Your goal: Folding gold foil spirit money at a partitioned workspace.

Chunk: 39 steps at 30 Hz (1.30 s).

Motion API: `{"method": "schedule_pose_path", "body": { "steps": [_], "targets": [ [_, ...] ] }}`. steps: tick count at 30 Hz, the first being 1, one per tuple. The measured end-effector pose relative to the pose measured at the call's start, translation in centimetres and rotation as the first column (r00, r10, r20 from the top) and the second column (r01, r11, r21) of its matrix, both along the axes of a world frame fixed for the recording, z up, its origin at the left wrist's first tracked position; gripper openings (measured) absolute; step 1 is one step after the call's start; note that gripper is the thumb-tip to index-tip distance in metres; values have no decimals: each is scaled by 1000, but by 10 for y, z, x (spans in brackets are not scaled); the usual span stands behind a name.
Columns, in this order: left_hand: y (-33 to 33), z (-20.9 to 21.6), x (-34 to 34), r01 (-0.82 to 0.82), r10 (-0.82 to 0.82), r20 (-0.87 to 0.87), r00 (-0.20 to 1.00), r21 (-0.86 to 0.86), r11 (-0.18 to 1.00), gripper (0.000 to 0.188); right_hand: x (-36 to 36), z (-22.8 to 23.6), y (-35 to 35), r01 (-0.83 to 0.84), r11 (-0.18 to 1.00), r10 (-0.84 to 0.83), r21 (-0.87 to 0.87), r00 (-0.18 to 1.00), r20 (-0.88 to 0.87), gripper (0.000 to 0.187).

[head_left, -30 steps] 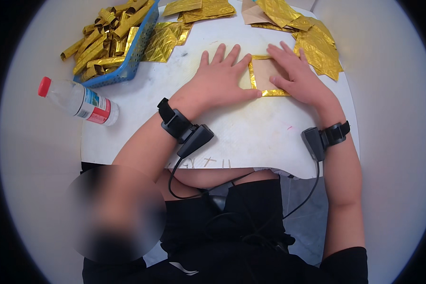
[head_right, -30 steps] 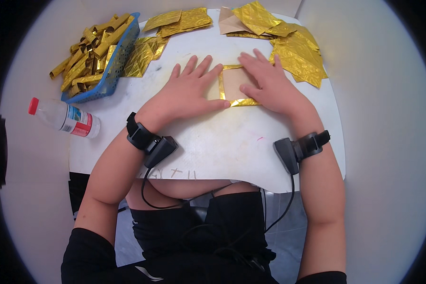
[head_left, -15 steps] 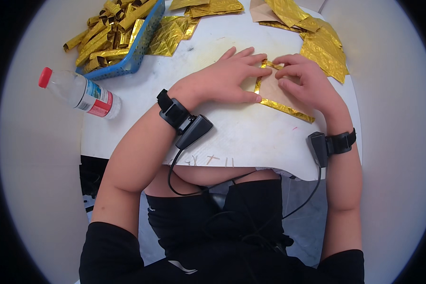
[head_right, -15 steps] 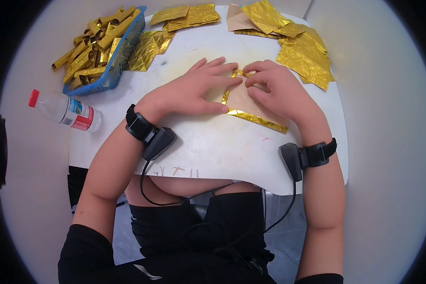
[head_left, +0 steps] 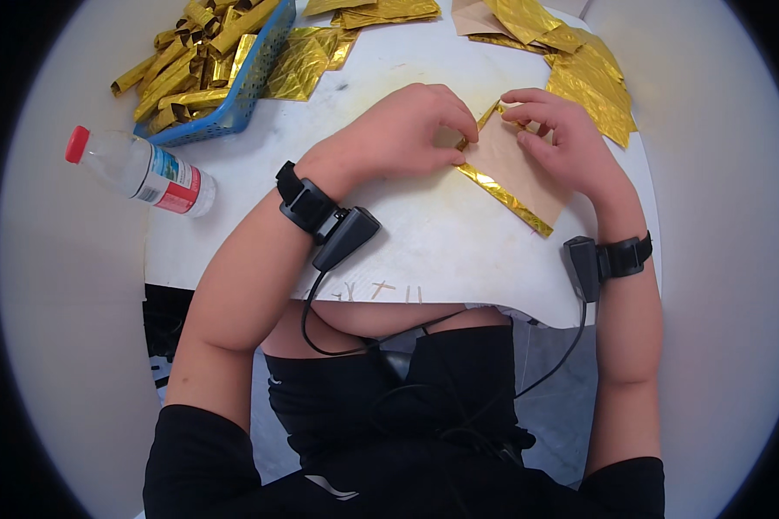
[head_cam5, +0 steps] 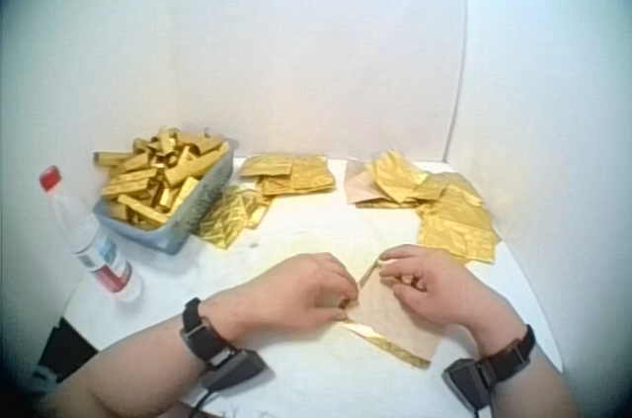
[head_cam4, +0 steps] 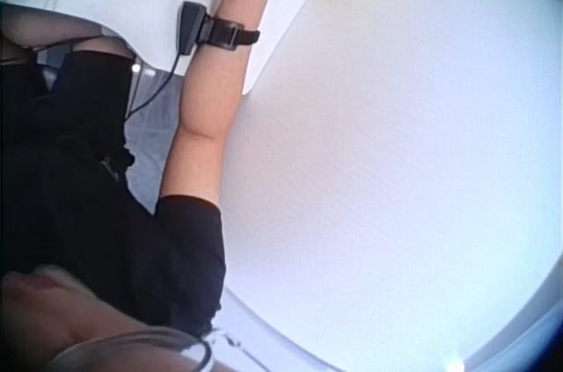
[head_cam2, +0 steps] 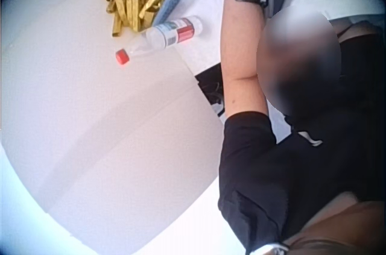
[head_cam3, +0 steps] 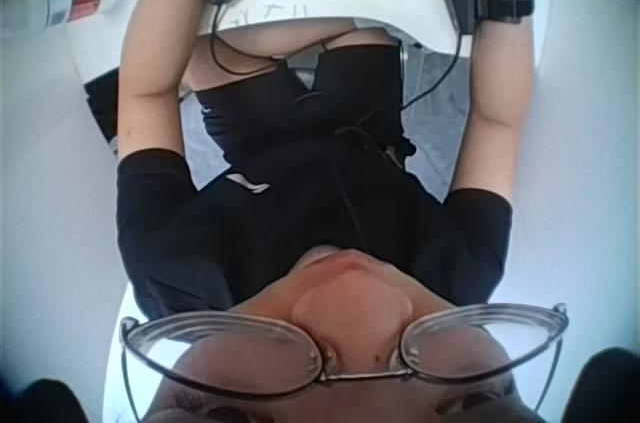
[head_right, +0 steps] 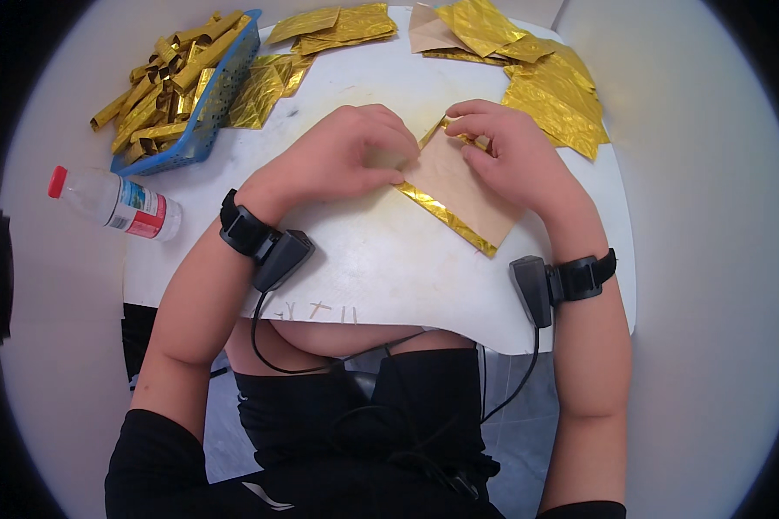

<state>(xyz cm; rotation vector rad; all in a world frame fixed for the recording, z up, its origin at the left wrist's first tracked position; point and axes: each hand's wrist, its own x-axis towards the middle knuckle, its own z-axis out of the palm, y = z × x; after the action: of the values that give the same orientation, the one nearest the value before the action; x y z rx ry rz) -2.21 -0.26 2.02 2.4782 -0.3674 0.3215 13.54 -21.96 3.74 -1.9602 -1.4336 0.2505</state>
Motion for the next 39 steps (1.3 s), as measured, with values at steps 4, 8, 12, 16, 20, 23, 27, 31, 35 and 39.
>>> {"method": "schedule_pose_path", "body": {
  "steps": [4,8,12,16,20,23,27,31,35,39],
  "targets": [
    [1,2,0,-12,11,-15,1000,-17,1000,23,9,-8,-2,-10,1000,11,-25,999,45,28],
    [7,-1,1,-9,9,6,1000,9,1000,22,10,-12,0,-50,999,50,6,993,108,28],
    [14,-3,0,-17,17,-15,1000,-24,1000,23,3,-10,1,-50,995,40,85,993,115,24],
    [12,-3,1,-43,43,-19,999,-21,999,24,14,-15,1,-16,1000,16,-3,993,-119,21],
    [12,-1,1,-57,57,-20,998,1,998,22,16,-18,2,-82,992,83,97,997,-9,21],
    [13,-2,1,-97,96,13,995,55,994,19,12,-13,3,-85,992,81,91,996,50,20],
    [13,-4,4,-217,215,26,976,74,973,15,13,-14,3,-82,996,77,39,990,114,18],
    [13,-6,6,-268,268,17,963,5,963,13,13,-15,3,-69,998,67,8,990,124,16],
    [12,-8,6,-209,209,92,974,-10,978,15,9,-11,2,-70,997,67,11,982,175,13],
    [6,-7,6,-193,189,85,978,51,980,14,9,-13,4,-139,989,121,48,955,270,14]
  ]
}}
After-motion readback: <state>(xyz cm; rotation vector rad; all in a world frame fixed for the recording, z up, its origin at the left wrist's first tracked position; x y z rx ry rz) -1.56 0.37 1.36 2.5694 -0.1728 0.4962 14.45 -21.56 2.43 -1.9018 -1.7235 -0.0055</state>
